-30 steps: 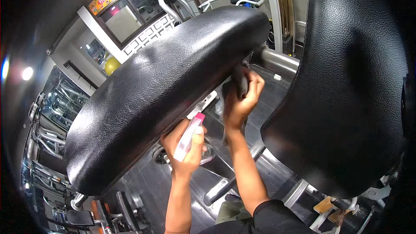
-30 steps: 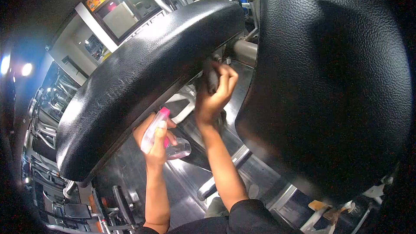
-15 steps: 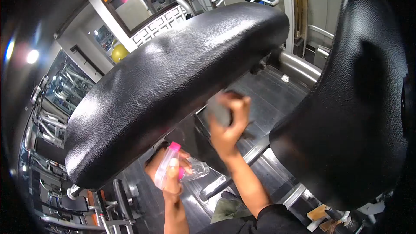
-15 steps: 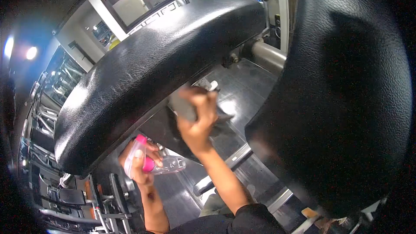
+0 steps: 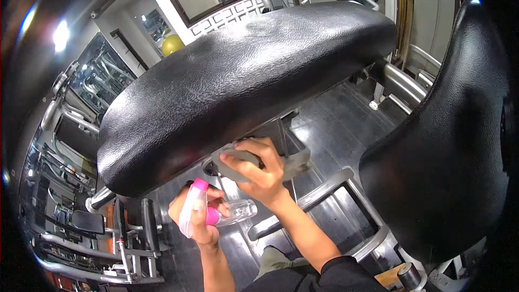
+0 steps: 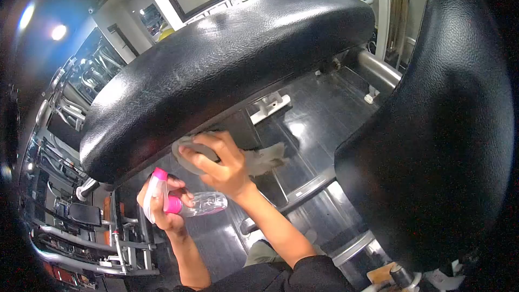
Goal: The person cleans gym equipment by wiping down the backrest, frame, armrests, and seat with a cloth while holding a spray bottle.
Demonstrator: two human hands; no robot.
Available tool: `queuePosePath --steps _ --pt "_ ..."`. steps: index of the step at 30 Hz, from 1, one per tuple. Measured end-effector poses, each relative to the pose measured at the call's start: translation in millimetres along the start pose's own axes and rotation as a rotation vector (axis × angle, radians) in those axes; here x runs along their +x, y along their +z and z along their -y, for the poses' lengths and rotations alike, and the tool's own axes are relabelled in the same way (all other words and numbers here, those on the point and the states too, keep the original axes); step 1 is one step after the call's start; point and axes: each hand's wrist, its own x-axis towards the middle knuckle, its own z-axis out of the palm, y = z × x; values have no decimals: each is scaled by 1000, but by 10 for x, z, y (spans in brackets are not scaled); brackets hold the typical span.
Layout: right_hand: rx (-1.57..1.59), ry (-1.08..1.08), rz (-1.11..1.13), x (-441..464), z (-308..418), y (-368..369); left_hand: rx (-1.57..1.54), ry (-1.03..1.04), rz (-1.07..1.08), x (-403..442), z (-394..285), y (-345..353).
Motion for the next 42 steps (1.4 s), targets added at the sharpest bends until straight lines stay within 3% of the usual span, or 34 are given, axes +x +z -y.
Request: queuePosePath --steps 2,5,8,11,14,17,21,24,26,29,31,33,37,39,42 --pt "-37 25 42 17 4 -43 -17 32 8 0 -20 -60" --pt "-59 336 -401 106 -107 -42 17 25 9 22 -65 -179" --pt "-221 254 -329 158 79 28 32 15 40 24 -43 -329" --pt "-154 15 -45 42 358 204 -7 30 63 42 -4 -453" --pt "-111 6 11 -8 408 269 -27 74 112 84 -6 -595" --pt "-203 268 -275 59 390 234 -6 53 110 101 -54 -713" --pt "-330 195 -191 51 661 418 -24 86 142 126 -6 -940" --pt "-283 18 -83 -86 841 628 -25 81 139 129 -4 -1090" --pt "-131 -166 110 -163 873 692 -23 70 138 135 -25 -1203" --pt "-324 -110 -43 -133 830 614 -70 53 122 136 -42 -1357" --pt "-289 196 -299 -109 831 695 -57 36 136 149 -39 -1475" --pt "-349 180 -313 -183 938 831 -55 56 139 158 -17 -1551" --pt "-100 -256 51 -445 1145 1188 -76 26 134 169 -22 -1695" --pt "-129 -254 44 -470 1188 1234 -93 30 147 183 -18 -1785" --pt "-200 -91 -161 -372 1191 1257 -102 31 174 227 -16 -1907"
